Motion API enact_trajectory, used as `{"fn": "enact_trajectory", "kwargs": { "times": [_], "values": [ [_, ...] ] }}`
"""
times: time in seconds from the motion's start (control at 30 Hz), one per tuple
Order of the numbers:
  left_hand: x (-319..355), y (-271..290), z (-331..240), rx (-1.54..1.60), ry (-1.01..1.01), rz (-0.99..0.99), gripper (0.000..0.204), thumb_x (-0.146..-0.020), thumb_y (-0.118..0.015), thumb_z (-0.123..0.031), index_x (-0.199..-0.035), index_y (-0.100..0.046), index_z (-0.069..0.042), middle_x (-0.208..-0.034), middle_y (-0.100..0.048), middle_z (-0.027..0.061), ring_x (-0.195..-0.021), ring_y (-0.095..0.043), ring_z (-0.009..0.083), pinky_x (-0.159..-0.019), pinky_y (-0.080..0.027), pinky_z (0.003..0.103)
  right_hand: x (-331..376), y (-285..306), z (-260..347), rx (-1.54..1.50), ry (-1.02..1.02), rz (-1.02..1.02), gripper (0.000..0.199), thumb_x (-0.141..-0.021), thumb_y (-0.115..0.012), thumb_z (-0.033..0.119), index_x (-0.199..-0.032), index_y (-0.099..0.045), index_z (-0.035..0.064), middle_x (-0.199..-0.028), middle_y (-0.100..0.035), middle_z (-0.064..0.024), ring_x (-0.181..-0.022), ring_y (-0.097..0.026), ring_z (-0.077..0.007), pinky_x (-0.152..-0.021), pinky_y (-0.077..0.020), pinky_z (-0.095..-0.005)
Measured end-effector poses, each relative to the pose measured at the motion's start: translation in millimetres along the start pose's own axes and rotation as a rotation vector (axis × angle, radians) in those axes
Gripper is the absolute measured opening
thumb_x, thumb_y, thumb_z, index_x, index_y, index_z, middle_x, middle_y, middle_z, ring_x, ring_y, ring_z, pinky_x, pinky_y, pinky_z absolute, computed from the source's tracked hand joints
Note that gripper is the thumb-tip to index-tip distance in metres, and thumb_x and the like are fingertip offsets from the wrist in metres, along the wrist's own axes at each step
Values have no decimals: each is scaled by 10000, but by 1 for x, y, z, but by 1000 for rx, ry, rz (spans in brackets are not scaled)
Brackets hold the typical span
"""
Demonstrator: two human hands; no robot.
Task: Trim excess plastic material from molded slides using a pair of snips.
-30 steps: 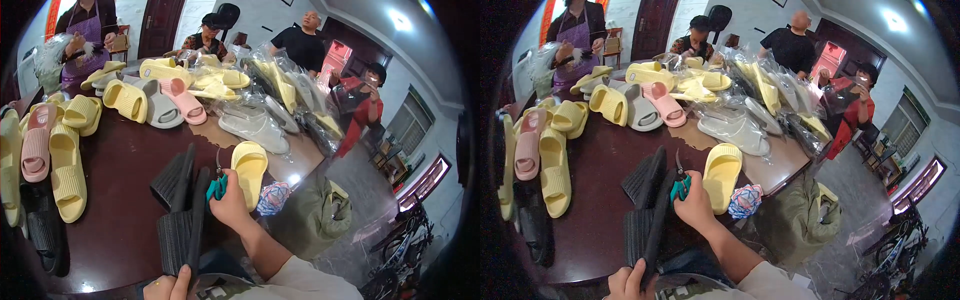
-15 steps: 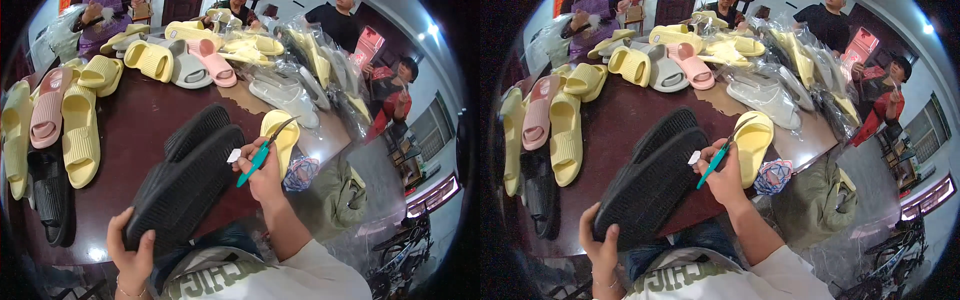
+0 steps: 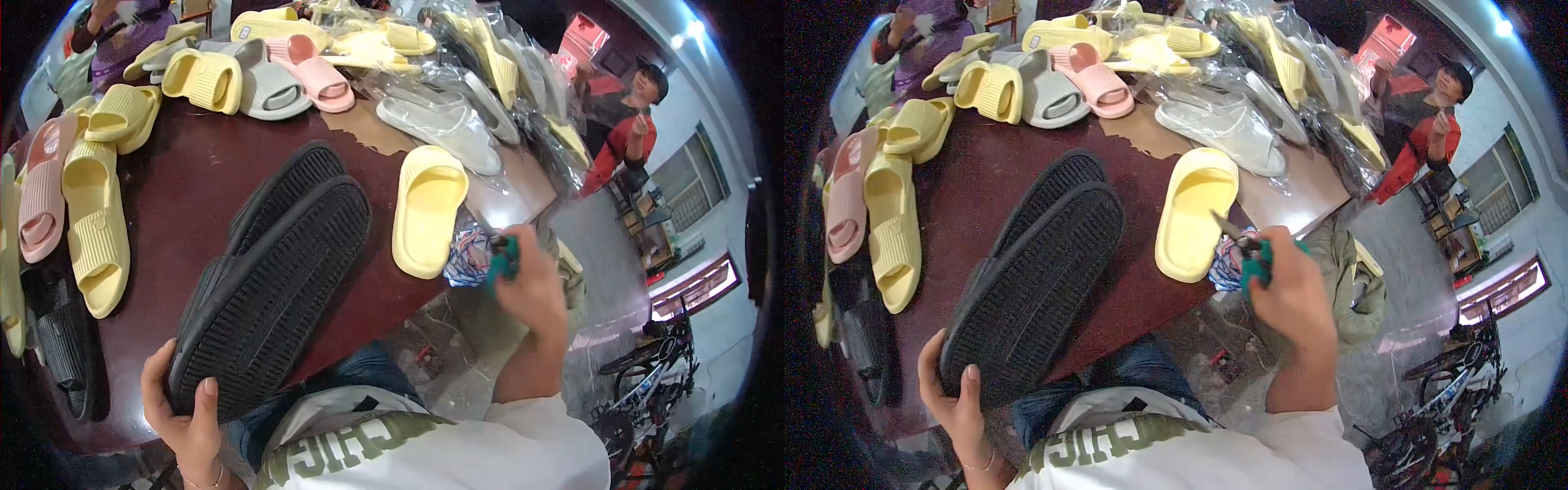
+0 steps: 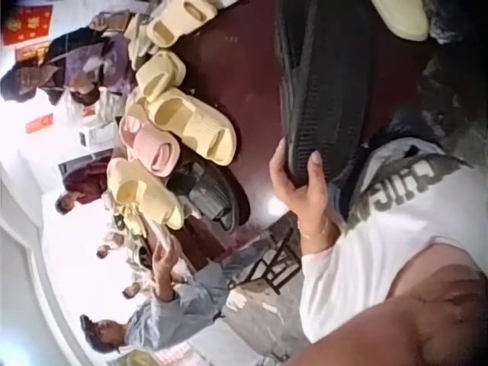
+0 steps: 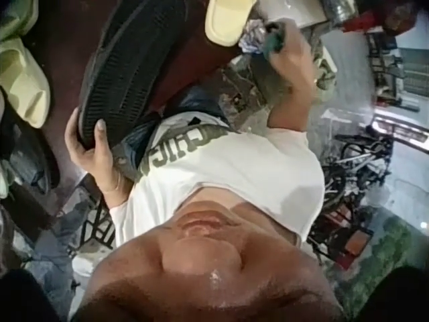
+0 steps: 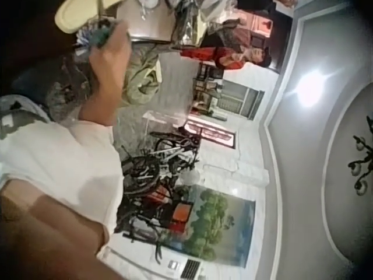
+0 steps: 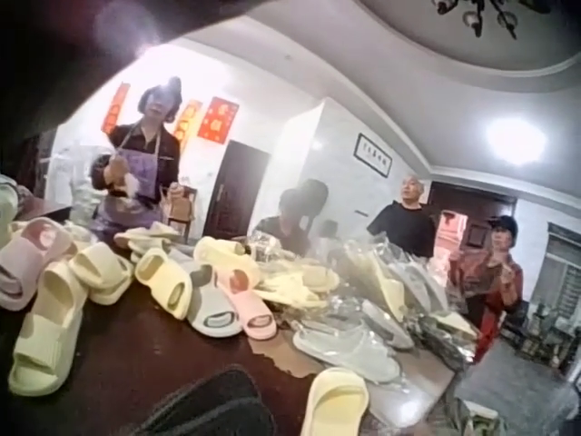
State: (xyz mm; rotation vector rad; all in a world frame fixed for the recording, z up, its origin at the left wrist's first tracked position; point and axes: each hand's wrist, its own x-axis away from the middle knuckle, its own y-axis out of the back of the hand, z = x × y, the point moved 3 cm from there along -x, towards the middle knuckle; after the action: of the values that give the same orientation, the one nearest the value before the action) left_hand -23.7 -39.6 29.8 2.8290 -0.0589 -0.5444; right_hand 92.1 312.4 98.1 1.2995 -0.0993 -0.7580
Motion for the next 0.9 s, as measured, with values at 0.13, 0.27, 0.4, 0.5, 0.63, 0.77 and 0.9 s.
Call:
{"fn": "enact_trajectory", "kwargs": {
  "times": [0.13, 0.27, 0.4, 0.5, 0.63, 0.77, 0.9],
  "values": [
    [-3, 3, -9, -82, -107, 55, 444, -691, -688, -115, -1072, -519, 36, -877, -532, 95, -789, -493, 172, -718, -394, 278, -6, -32, -12, -65, 13, 123, 412, -685, -591, 21, -1058, -429, 82, -841, -575, -193, -805, -561, -382, -691, -446, -414],
    [-5, 12, -15, -230, -402, 104, 401, -666, -704, -115, -1019, -556, 6, -765, -505, 93, -663, -465, 189, -620, -374, 284, -8, -34, -19, -123, 62, 98, 399, -694, -614, 45, -1053, -446, 93, -825, -583, -177, -800, -580, -341, -683, -449, -392],
    [-7, 20, -18, -258, -474, 160, 359, -695, -684, -103, -1013, -546, -10, -765, -475, 90, -674, -445, 207, -636, -375, 280, -3, -29, -8, -182, -33, 103, 414, -692, -658, 48, -1050, -453, 91, -862, -597, -153, -799, -601, -272, -677, -452, -351],
    [-11, 24, -21, -289, -545, 138, 309, -674, -681, -78, -964, -576, -50, -734, -492, 75, -634, -467, 210, -573, -381, 296, 0, -33, 9, -240, -45, 14, 429, -676, -690, 44, -1032, -452, 71, -892, -605, -140, -786, -600, -247, -683, -455, -342],
    [-16, 32, -22, -313, -766, 154, 272, -663, -662, -35, -921, -591, -83, -718, -502, 61, -636, -495, 221, -559, -417, 322, -11, -52, 41, -594, 226, -157, 429, -625, -729, 19, -964, -468, 37, -903, -616, -103, -741, -587, -222, -683, -459, -319],
    [-16, 40, -13, -318, -867, 85, 254, -670, -643, -10, -904, -587, -91, -734, -511, 60, -674, -524, 235, -608, -461, 359, -18, -60, 69, -670, 414, -80, 408, -600, -730, -14, -917, -476, 27, -863, -618, -60, -695, -572, -208, -668, -462, -306],
    [-15, 59, -11, -367, -886, 1, 244, -677, -632, 7, -902, -579, -70, -778, -535, 74, -727, -550, 257, -659, -481, 377, -18, -54, 55, -475, 389, -19, 391, -613, -708, -25, -921, -477, 36, -835, -607, -60, -720, -576, -182, -669, -463, -299]
  ]
}}
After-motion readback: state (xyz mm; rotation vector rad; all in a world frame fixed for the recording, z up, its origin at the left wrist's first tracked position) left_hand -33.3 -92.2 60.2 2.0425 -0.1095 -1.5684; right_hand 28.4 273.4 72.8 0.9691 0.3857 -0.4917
